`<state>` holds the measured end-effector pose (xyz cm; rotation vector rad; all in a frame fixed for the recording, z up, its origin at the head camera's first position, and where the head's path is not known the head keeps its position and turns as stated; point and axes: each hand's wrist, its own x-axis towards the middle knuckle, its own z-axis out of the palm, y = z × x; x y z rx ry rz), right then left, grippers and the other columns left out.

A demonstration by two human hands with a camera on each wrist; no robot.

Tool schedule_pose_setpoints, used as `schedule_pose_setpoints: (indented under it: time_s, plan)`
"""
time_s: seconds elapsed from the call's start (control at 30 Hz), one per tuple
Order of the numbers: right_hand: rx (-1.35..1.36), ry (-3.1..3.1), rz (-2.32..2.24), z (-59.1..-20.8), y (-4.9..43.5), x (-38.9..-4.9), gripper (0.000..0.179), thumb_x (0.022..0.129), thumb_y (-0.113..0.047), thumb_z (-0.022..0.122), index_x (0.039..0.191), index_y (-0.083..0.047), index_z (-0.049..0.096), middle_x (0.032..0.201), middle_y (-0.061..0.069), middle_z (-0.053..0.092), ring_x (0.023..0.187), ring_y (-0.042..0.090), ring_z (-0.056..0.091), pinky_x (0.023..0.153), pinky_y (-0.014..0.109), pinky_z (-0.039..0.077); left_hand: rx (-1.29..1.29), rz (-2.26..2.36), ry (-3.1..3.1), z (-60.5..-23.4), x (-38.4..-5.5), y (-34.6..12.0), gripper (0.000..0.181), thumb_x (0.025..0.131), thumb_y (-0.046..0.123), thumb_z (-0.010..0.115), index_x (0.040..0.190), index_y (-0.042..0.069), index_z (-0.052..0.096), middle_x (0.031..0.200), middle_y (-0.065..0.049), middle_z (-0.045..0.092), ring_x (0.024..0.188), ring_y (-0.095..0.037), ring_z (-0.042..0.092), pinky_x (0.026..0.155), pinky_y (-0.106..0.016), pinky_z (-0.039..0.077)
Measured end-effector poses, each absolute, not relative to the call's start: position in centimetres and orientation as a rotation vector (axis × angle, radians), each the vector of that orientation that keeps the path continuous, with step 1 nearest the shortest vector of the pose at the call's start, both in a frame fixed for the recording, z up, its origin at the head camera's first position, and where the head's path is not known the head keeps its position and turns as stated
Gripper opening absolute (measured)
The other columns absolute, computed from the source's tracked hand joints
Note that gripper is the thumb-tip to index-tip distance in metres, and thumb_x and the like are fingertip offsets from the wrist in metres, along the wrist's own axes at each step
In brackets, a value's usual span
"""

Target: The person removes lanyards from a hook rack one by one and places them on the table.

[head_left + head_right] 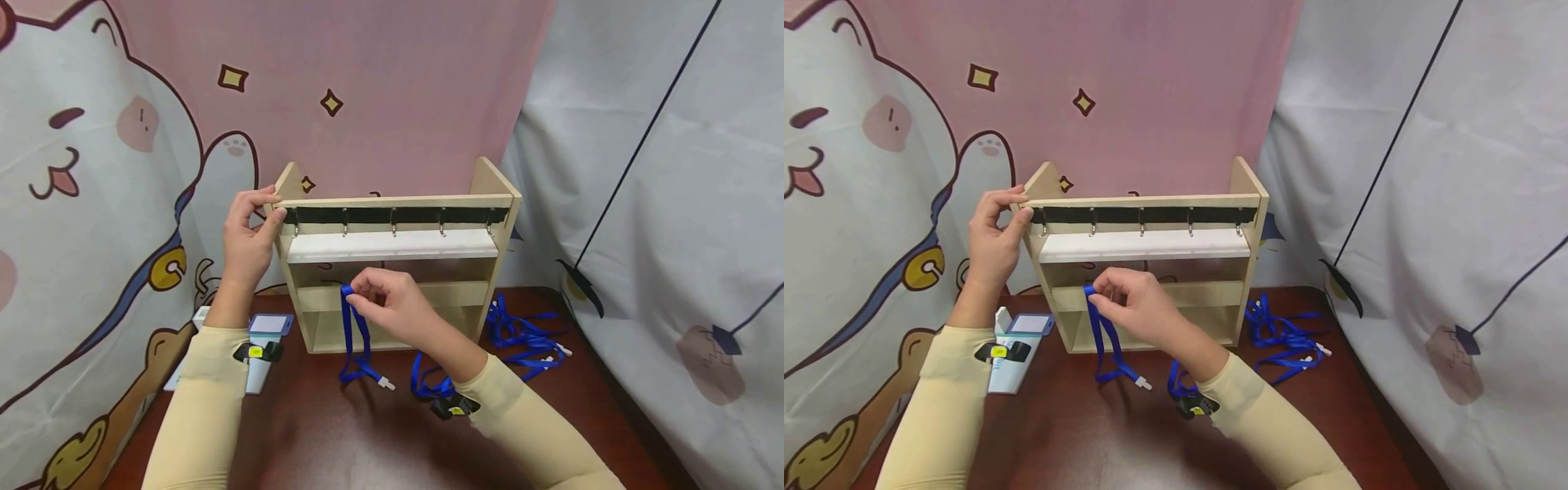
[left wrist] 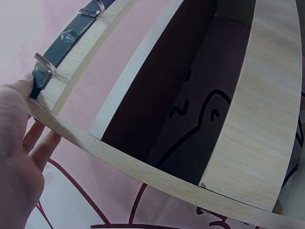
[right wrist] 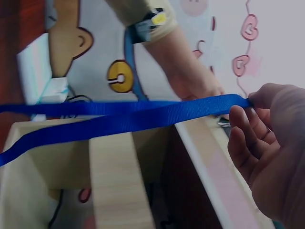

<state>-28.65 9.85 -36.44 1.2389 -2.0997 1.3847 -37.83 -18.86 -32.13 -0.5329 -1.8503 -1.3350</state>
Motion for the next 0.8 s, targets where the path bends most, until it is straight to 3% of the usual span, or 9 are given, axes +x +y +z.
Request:
schedule_pose_setpoints:
  time_s: [0.23,0.8]
  plan:
    - [1.284,-2.216,1.335,-39.1,10.4,-28.6,0.006,0.104,-0.006,0.076,0.102,-0.011,0.075,0.083,-0.007,0.067,0.068,0.009,0.056,0.058,0.025,0.049,-0.543,-1.339,-1.841,-31.2,-36.3,-18.0,0.02,0.107,0.002,0.071,0.124,-0.008,0.07,0.145,-0.019,0.063,0.133,-0.021,0.059,0.093,-0.017,0.059]
    - [1.236,-2.452,1.22,-45.1,13.3,-29.0,0.005,0.106,-0.01,0.075,0.103,-0.014,0.075,0.084,-0.013,0.067,0.068,0.003,0.056,0.058,0.023,0.05,-0.538,-1.353,-1.843,-32.2,-38.1,-18.9,0.02,0.106,0.003,0.073,0.125,-0.005,0.072,0.146,-0.012,0.064,0.134,-0.02,0.058,0.093,-0.019,0.06]
